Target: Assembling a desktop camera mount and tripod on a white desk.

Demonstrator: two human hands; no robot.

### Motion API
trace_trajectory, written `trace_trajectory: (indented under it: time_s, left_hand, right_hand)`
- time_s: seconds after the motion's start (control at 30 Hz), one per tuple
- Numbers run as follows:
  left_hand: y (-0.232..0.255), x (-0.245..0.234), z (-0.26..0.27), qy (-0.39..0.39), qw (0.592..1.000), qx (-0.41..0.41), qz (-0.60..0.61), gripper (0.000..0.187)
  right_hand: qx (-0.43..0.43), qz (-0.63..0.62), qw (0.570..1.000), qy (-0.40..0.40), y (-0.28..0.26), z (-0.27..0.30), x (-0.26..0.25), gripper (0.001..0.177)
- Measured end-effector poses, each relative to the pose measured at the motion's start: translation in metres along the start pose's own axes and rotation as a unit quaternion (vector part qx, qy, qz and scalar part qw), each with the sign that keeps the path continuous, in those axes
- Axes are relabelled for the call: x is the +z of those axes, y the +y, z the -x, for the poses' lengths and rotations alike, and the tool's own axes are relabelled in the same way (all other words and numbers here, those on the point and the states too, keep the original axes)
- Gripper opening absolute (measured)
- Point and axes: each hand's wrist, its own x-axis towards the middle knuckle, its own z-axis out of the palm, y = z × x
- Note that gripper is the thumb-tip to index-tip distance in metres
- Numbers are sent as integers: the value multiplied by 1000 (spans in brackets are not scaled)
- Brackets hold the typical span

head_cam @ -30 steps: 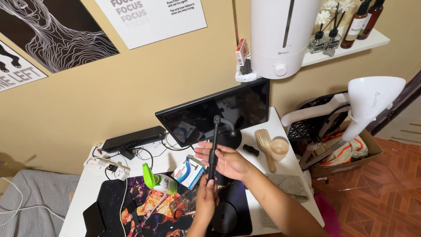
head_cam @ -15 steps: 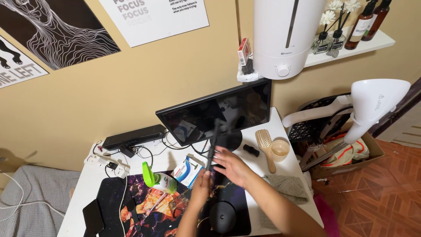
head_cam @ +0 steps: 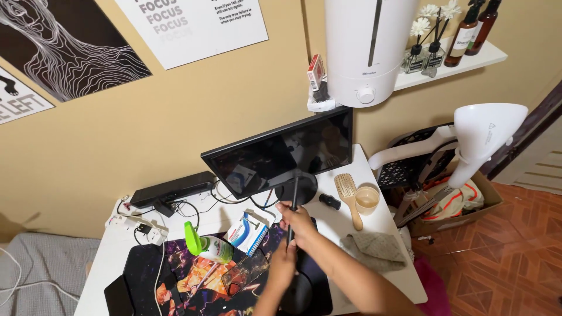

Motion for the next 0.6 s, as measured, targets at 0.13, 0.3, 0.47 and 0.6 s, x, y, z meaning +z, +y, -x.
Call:
trace_trajectory:
  time_s: [0.13, 0.3, 0.47, 0.6]
  left_hand:
    - [-25, -22, -9, -361, 602, -163, 693, 49]
    - [-12, -20, 2, -304, 626, -147, 703, 55]
    - [-20, -6, -5, -129, 877, -125, 445, 56]
    - [-4, -5, 9, -12, 989, -80, 121, 58]
  right_hand:
    - [166, -129, 931, -299, 8, -12, -23, 27]
    - [103, -133, 867, -469, -6, -5, -17, 34]
    - [2, 55, 981, -186, -10, 31, 8, 35]
    - [-45, 55, 997, -26, 0, 42, 14, 29]
